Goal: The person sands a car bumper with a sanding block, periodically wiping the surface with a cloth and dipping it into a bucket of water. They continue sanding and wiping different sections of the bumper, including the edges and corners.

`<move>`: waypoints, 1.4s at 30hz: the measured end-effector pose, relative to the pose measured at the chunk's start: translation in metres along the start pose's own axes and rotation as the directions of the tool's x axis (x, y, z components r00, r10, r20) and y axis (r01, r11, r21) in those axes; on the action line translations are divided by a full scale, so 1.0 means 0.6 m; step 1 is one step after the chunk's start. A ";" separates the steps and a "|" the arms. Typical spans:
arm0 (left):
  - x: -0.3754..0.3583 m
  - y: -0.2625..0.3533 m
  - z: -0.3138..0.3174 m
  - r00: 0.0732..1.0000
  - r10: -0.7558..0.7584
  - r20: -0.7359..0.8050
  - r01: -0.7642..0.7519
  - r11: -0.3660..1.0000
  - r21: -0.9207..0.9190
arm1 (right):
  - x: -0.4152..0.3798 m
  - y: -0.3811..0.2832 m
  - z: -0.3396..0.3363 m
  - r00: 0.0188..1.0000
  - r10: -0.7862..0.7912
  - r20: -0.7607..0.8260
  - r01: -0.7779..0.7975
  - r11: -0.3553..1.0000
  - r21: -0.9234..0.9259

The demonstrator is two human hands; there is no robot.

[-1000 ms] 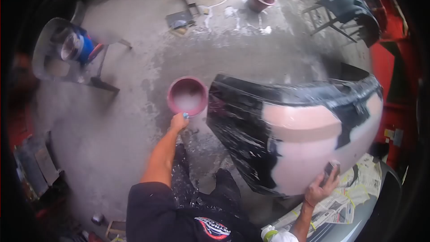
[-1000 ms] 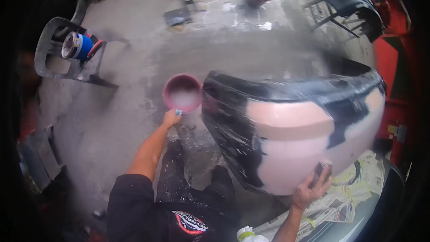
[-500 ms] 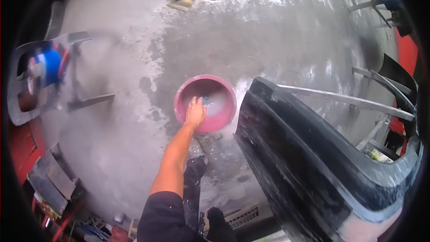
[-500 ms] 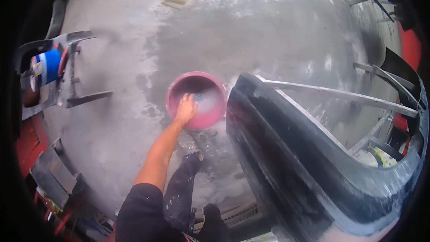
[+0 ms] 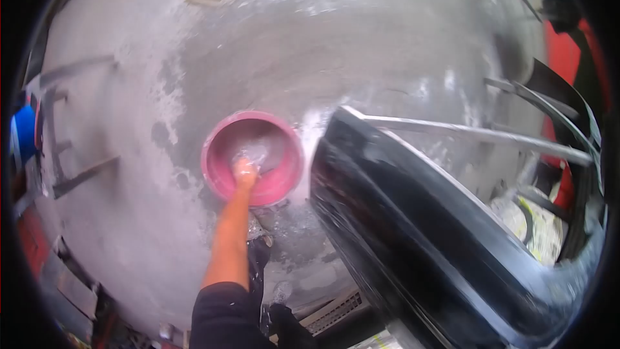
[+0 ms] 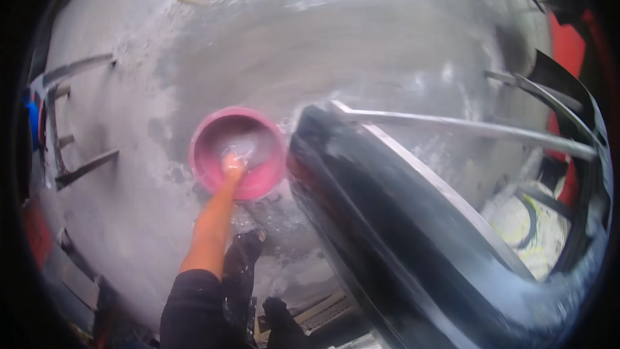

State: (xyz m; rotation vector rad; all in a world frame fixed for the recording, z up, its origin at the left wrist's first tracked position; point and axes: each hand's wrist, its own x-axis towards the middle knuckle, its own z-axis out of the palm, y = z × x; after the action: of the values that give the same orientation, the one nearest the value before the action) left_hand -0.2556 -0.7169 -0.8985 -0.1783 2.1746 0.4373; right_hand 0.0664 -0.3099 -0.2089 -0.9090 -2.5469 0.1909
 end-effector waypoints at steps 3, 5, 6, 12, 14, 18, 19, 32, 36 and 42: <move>-0.002 -0.086 -0.011 0.973 -0.129 0.192 0.231 0.533 -0.814 | -0.030 -0.087 -0.152 0.991 0.081 -0.105 -0.087 0.995 -0.051; -0.047 -0.086 -0.079 0.954 0.087 0.287 0.251 0.293 -0.922 | -0.029 -0.144 -0.184 0.989 0.076 -0.126 -0.107 0.960 -0.259; -0.144 -0.016 -0.174 0.942 0.105 0.320 0.286 0.252 -0.924 | -0.016 -0.168 -0.166 0.984 0.075 -0.159 -0.115 0.960 -0.256; -0.582 0.288 -0.538 0.680 0.681 0.272 -0.166 0.503 -0.848 | 0.004 -0.216 -0.158 0.980 -0.023 -0.199 -0.084 0.856 -0.511; -0.708 0.361 -0.597 0.547 0.819 0.171 -0.467 0.468 -0.750 | 0.009 -0.212 -0.161 0.963 -0.056 -0.265 -0.090 0.858 -0.506; -0.975 0.494 -0.639 0.304 0.930 0.209 -0.620 0.359 -0.698 | 0.003 -0.221 -0.172 0.938 -0.045 -0.344 -0.104 0.909 -0.404; -1.008 0.526 -0.617 0.191 0.968 0.164 -0.740 0.252 -0.623 | 0.006 -0.224 -0.177 0.933 -0.041 -0.356 -0.109 0.914 -0.390; -1.085 0.677 -0.419 -0.439 0.895 -0.077 -0.854 -0.389 0.347 | -0.720 -0.355 -0.064 0.366 0.887 -0.283 -0.928 0.370 -0.041; -1.091 0.670 -0.428 -0.487 0.871 -0.068 -0.820 -0.430 0.378 | -1.047 -0.644 -0.026 -0.322 0.947 0.015 -0.868 -0.289 -0.404; -1.061 0.684 -0.431 -0.708 0.686 0.171 -0.629 -0.721 0.291 | -1.259 -0.845 0.124 -0.380 0.902 0.203 -0.849 -0.254 -0.463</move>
State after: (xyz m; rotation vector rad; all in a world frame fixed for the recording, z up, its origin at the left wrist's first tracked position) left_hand -0.1843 -0.4513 -0.1471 2.7274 1.4981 1.1430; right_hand 0.2685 -1.1788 -0.4027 -3.2268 -1.1053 0.8735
